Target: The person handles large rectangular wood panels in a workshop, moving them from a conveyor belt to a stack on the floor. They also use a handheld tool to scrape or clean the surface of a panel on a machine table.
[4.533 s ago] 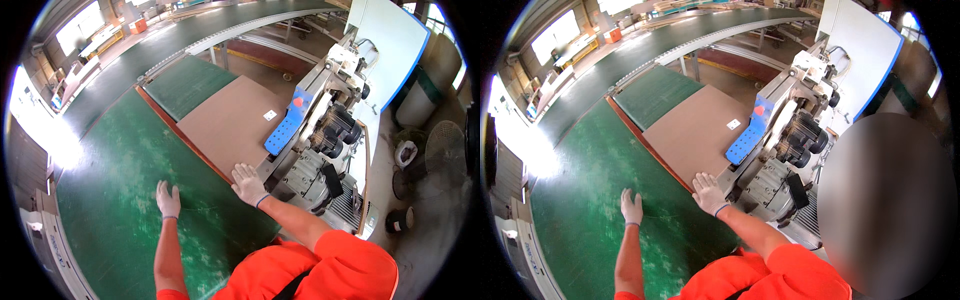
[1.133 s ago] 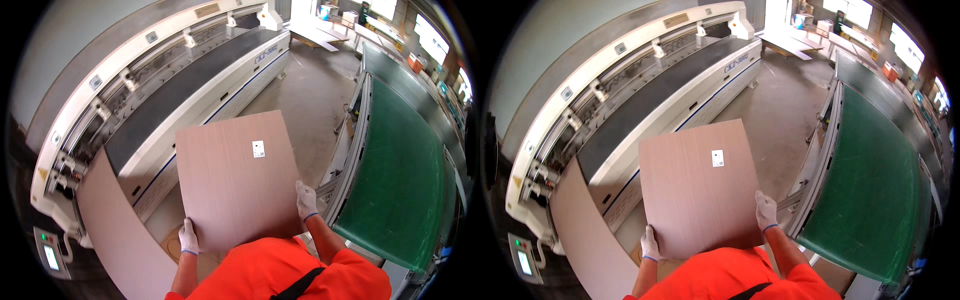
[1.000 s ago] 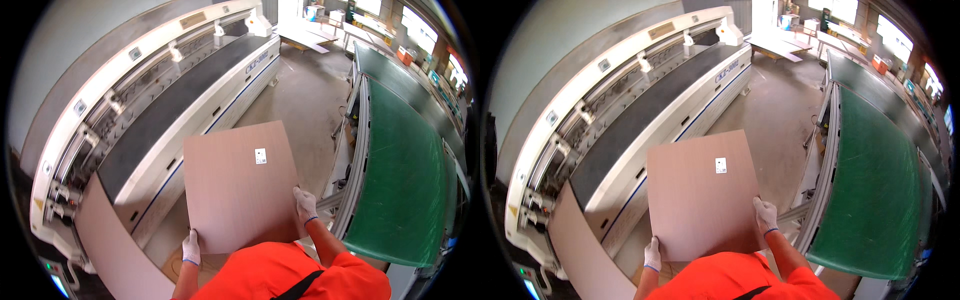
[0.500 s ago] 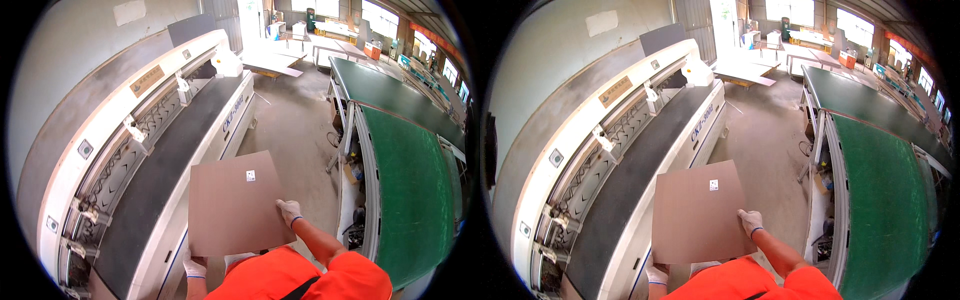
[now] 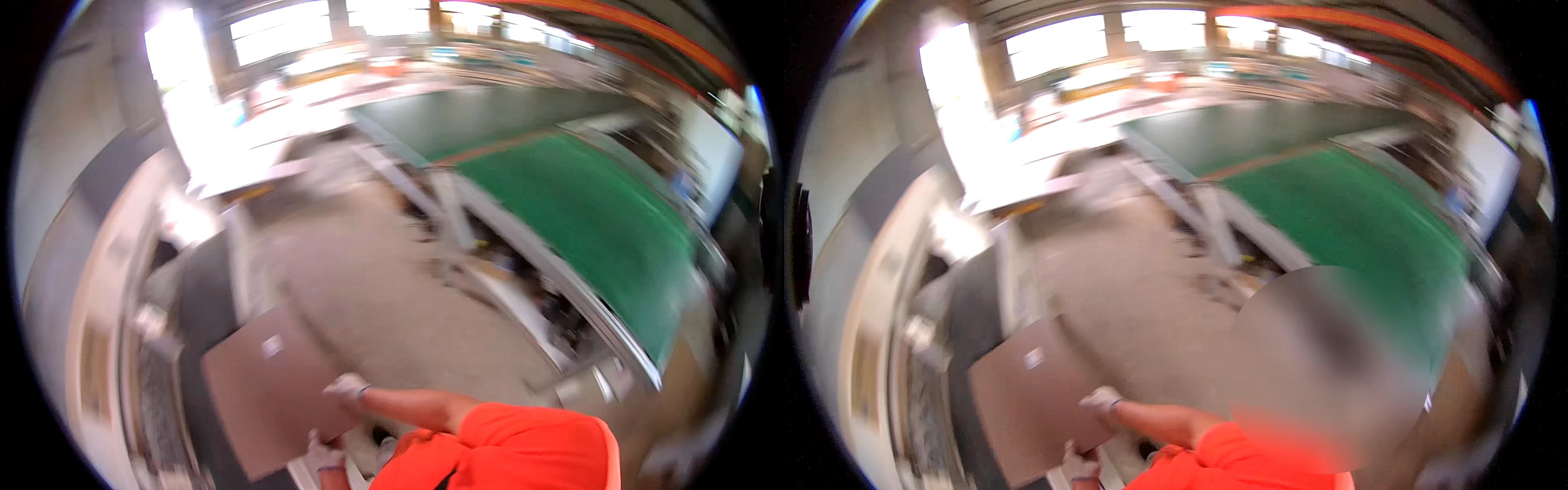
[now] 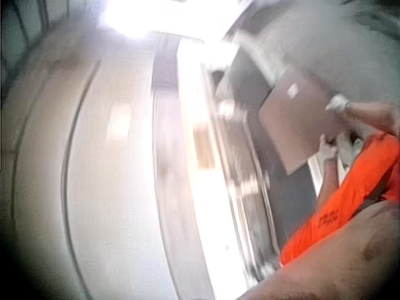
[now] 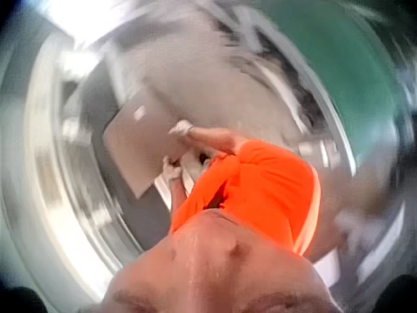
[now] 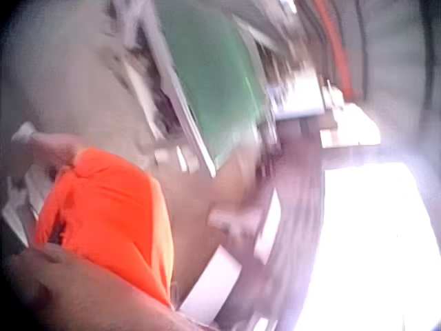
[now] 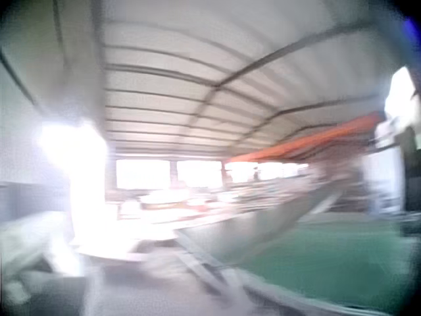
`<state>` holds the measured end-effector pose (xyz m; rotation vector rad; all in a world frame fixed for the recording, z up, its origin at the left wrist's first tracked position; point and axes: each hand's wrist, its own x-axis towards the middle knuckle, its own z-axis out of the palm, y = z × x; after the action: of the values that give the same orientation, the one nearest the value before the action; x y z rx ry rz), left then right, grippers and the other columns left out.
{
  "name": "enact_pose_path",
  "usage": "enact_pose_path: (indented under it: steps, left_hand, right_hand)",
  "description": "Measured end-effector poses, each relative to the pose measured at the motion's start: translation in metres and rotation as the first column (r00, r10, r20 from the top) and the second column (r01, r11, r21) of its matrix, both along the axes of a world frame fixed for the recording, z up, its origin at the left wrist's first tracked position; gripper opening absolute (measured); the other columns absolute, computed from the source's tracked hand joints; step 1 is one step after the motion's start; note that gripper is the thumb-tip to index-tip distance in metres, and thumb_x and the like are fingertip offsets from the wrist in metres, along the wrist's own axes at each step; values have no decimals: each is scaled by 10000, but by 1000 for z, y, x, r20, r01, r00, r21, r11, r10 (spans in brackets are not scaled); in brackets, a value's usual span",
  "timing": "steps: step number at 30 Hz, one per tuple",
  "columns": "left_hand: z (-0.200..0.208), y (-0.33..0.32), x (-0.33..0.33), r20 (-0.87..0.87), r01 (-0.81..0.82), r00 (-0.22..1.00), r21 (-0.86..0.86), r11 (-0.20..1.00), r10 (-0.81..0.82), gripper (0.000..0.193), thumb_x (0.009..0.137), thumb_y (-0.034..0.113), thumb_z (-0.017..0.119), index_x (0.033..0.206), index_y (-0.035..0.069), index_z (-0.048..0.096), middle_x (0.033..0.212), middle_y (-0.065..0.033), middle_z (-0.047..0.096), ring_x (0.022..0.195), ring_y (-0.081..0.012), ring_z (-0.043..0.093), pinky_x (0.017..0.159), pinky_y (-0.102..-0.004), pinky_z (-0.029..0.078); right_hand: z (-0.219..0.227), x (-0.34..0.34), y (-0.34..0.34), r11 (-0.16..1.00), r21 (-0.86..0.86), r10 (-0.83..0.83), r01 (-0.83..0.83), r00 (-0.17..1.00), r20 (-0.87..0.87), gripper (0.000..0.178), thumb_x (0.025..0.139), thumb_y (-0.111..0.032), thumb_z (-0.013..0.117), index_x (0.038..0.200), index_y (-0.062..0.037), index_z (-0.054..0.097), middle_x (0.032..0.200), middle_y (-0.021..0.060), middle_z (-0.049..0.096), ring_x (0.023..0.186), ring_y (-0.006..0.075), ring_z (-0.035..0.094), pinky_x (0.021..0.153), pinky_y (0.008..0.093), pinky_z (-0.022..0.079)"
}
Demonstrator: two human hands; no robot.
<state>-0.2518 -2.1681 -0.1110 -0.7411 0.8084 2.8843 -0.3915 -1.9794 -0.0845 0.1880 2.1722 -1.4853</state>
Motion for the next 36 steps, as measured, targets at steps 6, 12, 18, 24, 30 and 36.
enact_pose_path:
  steps: [6,12,18,24,30,36]
  left_hand:
    - [23,-109,-117,223,33,974,12,999,-35,399,972,349,610,1190,28,704,1167,-119,724,1072,-284,691,892,-456,581]
    - [-37,-112,-184,128,-33,991,-106,994,46,281,986,370,602,1031,113,706,998,-58,722,924,-255,674,764,-489,559]
    - [35,-82,-170,346,133,937,-239,962,-44,359,1020,420,615,1165,92,612,1185,-65,592,1155,-270,558,987,-463,472]
    - [-4,-96,-198,212,43,977,-162,986,-8,536,962,458,679,1297,64,540,1365,-67,549,1259,-266,560,1108,-432,441]
    - [-31,-46,-190,200,317,947,-455,832,-251,393,1024,402,536,1238,80,606,1270,-61,627,1248,-253,585,1070,-419,456]
    - [-70,77,-150,409,915,378,-31,401,-830,358,1030,437,377,1084,162,599,1136,6,630,1123,-215,592,956,-393,464]
  right_hand:
    - [10,47,46,914,-280,-301,295,953,24,374,888,-410,735,886,-36,751,746,61,682,656,209,637,555,430,488]
    - [-65,218,165,465,-262,-702,845,533,472,202,946,-308,716,1031,-132,766,831,23,697,607,195,597,497,371,433]
    - [-107,416,197,40,-63,-787,997,70,613,144,957,-194,692,1016,-101,785,813,99,704,553,232,574,458,384,417]
    - [-156,538,159,160,-80,-748,984,174,640,129,952,-211,697,923,-107,767,793,72,703,610,240,634,502,388,472]
    - [-112,579,139,123,28,-831,992,88,549,226,948,-329,642,951,-154,786,866,63,745,716,261,686,640,415,549]
    - [-95,563,163,461,439,-873,772,484,66,355,938,-399,640,950,-69,771,903,147,750,805,310,701,742,440,551]
